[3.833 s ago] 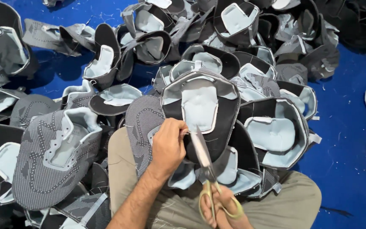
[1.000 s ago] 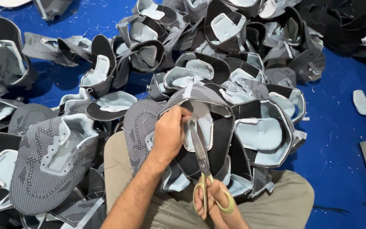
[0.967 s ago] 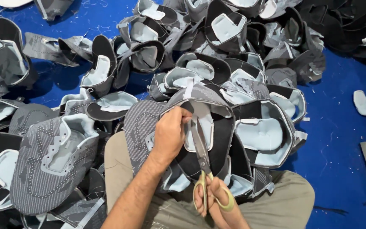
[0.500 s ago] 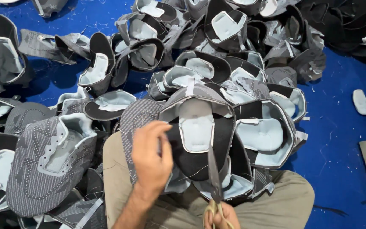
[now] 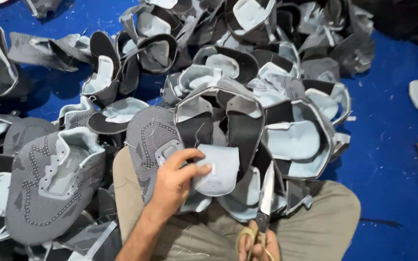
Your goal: Trimming excess threads and fabric from shoe uppers using a pair of scissors.
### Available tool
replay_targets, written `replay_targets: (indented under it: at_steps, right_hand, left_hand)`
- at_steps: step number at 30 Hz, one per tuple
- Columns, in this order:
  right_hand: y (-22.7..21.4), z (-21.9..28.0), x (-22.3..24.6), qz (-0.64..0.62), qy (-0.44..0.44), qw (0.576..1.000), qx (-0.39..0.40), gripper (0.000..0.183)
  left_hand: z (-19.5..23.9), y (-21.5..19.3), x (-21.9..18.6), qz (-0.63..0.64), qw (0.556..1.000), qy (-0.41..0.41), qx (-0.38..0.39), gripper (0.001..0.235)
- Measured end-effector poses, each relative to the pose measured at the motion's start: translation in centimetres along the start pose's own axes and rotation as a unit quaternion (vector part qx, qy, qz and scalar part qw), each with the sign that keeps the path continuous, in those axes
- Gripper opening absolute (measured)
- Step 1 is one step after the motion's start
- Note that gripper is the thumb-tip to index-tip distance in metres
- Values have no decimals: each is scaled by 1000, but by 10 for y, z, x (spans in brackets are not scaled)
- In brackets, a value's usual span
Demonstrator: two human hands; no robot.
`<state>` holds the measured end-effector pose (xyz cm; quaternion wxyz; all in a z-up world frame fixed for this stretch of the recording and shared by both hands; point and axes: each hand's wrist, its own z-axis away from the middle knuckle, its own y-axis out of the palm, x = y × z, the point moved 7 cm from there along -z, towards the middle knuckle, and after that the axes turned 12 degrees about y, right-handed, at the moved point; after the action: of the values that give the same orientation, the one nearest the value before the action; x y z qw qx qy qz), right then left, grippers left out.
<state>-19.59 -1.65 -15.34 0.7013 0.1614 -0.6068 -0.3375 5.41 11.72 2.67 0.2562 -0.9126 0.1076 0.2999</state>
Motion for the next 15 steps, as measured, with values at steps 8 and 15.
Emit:
replay_targets:
  at_steps: [8,15]
  right_hand:
    - [-28,24,-51,133,194,970,63,61]
    - [-50,36,-57,119,238,963,45,79]
  left_hand:
    - [7,-7,-15,68,994,-65,62,40]
    - [5,-4,-14,80,992,-100,16,83]
